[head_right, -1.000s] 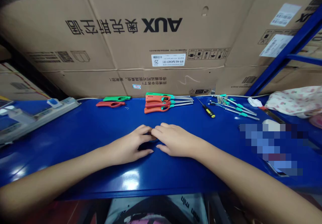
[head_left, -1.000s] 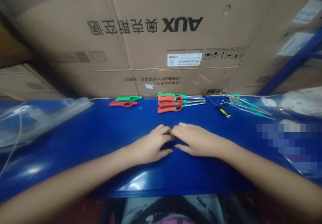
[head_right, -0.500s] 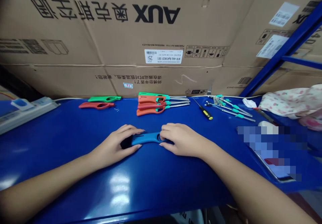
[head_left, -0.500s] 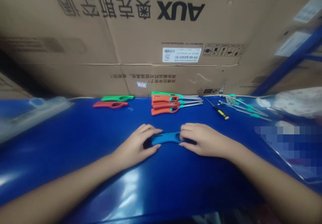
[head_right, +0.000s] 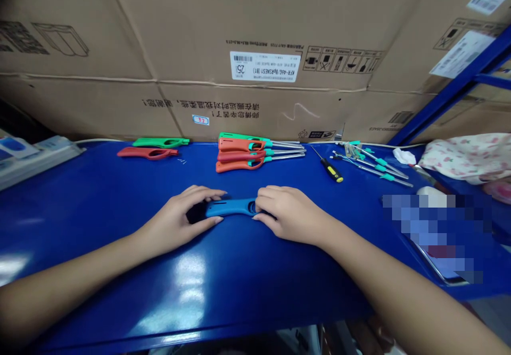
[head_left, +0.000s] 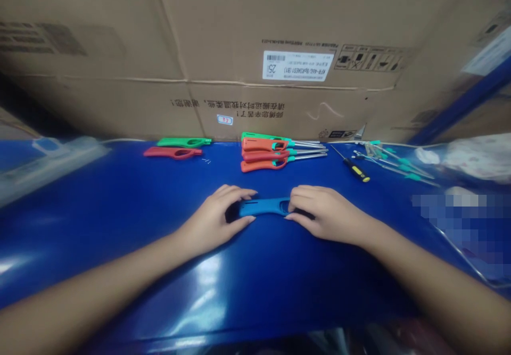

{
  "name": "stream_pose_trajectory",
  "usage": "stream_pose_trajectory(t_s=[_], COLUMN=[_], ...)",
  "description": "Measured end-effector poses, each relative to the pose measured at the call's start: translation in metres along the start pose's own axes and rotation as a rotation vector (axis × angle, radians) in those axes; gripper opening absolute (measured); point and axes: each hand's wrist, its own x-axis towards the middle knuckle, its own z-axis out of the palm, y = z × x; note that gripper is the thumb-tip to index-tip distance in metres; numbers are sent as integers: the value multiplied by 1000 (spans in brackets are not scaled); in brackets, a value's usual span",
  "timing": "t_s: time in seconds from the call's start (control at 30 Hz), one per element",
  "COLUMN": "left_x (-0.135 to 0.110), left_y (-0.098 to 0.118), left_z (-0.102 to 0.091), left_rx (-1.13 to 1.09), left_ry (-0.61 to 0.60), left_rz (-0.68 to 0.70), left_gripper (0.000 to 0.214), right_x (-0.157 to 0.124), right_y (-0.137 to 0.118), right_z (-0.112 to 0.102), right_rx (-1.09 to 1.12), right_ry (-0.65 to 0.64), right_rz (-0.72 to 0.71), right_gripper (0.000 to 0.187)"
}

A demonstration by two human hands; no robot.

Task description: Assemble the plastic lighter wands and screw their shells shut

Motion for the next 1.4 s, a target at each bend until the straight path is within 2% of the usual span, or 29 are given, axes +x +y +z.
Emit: stream_pose_trajectory(t_s=[0.4, 0.5, 0.63, 0.7, 0.77, 0.87, 0.93, 1.1, 1.4], left_x=[0, 0, 0, 0, 0, 1, 2, 3, 3], left_y=[0, 0, -1, -1, -2, -2, -2, -2, -5], left_z=[-1, 0, 1, 1, 1, 0, 0, 0, 0], left_rx=[2, 6, -11, -22, -33, -52, -51, -32, -67], left_ry=[10, 11, 44, 58, 50, 31, 29, 36, 43], left_rz=[-5, -12, -26, -23, -22, -25, -25, -19, -17], left_gripper=[42, 43, 38, 38, 39, 38, 38, 37, 39], right_x=[0, 0, 0, -1, -2, -5, -5, -3, -2], right_y=[2, 4, 9, 10, 8, 3, -1, -3, 0], right_z=[-2, -1, -7, -14, -21, -26, -24, -15, -14], right_rx=[61, 90, 88, 112, 151, 176, 132, 8, -15], right_ry=[23, 132, 376, 414, 294, -5, -116, -164, -155], right_rz=[23, 82, 148, 160, 140, 95, 94, 114, 138], right_gripper=[13, 14, 14, 16, 18, 20, 22, 23, 22])
